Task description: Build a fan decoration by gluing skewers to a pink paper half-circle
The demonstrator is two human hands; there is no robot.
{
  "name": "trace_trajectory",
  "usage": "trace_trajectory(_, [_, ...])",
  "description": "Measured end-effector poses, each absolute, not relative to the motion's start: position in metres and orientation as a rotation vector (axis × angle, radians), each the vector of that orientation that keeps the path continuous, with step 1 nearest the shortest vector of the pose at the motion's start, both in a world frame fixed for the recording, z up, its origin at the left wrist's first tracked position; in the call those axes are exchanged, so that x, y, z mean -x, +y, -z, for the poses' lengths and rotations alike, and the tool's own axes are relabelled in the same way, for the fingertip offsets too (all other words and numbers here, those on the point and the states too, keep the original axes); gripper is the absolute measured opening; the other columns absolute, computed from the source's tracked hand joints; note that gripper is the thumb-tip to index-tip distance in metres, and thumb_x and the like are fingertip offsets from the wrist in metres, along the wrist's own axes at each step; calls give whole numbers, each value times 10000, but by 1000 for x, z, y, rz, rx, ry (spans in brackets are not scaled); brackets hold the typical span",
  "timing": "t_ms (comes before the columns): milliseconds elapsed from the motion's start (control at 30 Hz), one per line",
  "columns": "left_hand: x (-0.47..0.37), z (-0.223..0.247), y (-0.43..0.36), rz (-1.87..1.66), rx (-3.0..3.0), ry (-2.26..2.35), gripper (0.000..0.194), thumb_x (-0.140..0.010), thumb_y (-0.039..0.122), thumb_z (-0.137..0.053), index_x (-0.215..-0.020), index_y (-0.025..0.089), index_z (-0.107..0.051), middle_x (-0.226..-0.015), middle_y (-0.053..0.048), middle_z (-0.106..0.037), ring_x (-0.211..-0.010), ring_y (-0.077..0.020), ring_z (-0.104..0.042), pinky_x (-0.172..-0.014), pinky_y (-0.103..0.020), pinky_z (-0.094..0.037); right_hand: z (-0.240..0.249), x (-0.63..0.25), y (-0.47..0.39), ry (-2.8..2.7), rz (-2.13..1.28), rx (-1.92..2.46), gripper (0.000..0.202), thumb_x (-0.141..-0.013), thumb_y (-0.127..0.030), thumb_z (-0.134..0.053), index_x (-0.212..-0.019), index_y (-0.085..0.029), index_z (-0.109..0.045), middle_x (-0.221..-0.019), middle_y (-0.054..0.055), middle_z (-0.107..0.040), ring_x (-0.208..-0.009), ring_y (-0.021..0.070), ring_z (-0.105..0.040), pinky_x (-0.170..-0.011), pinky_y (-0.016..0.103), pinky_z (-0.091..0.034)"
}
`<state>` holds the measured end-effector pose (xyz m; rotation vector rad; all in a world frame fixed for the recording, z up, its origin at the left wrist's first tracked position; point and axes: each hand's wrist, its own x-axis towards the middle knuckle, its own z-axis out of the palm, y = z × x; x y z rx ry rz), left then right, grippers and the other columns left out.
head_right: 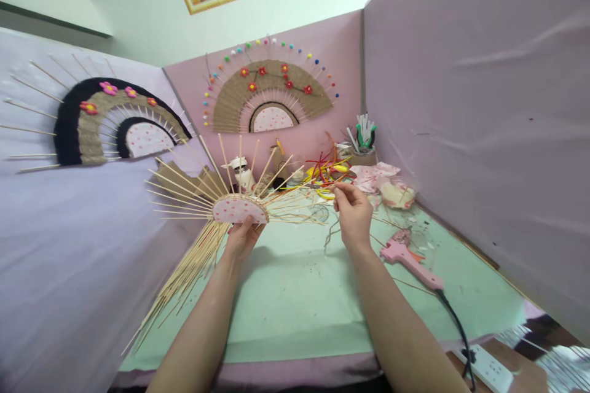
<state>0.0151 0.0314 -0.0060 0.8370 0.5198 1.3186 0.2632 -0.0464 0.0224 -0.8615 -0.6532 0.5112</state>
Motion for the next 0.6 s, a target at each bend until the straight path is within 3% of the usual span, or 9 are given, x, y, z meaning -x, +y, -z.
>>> trace_trajectory(233, [-14, 7, 34, -1367, -820, 504, 391, -641, 212, -857, -967, 234, -642, -940, 17, -718, -895, -128, -659, -952, -343, -488, -12, -266, -41, -737, -314, 1105, 250, -744, -388, -684, -870, -172, -693, -824, 49, -701, -721, 155, -592, -676, 291, -465])
trace_trajectory(367, [-13, 9, 39, -1430, -779, 527, 376, -649, 206, -850, -960, 241, -641, -956, 20, -711, -935, -140, -655, -1002, -380, -455, -17, -258, -47, -793, -204, 1120, 263, -759, -395, -663, -866, -158, -702, -761, 38, -686, -646, 143, -560, -601, 268, -439])
trace_trajectory(600, [-11, 8, 41, -1485, -715, 502, 343, -667, 187, -836, -943, 247, -641, -972, 27, -712, -919, -122, -662, -1006, -353, -463, -12, -245, -47, -1041, -345, 1186, 298, -765, -446, -651, -823, -157, -697, -671, 29, -660, -583, 148, -547, -554, 263, -419])
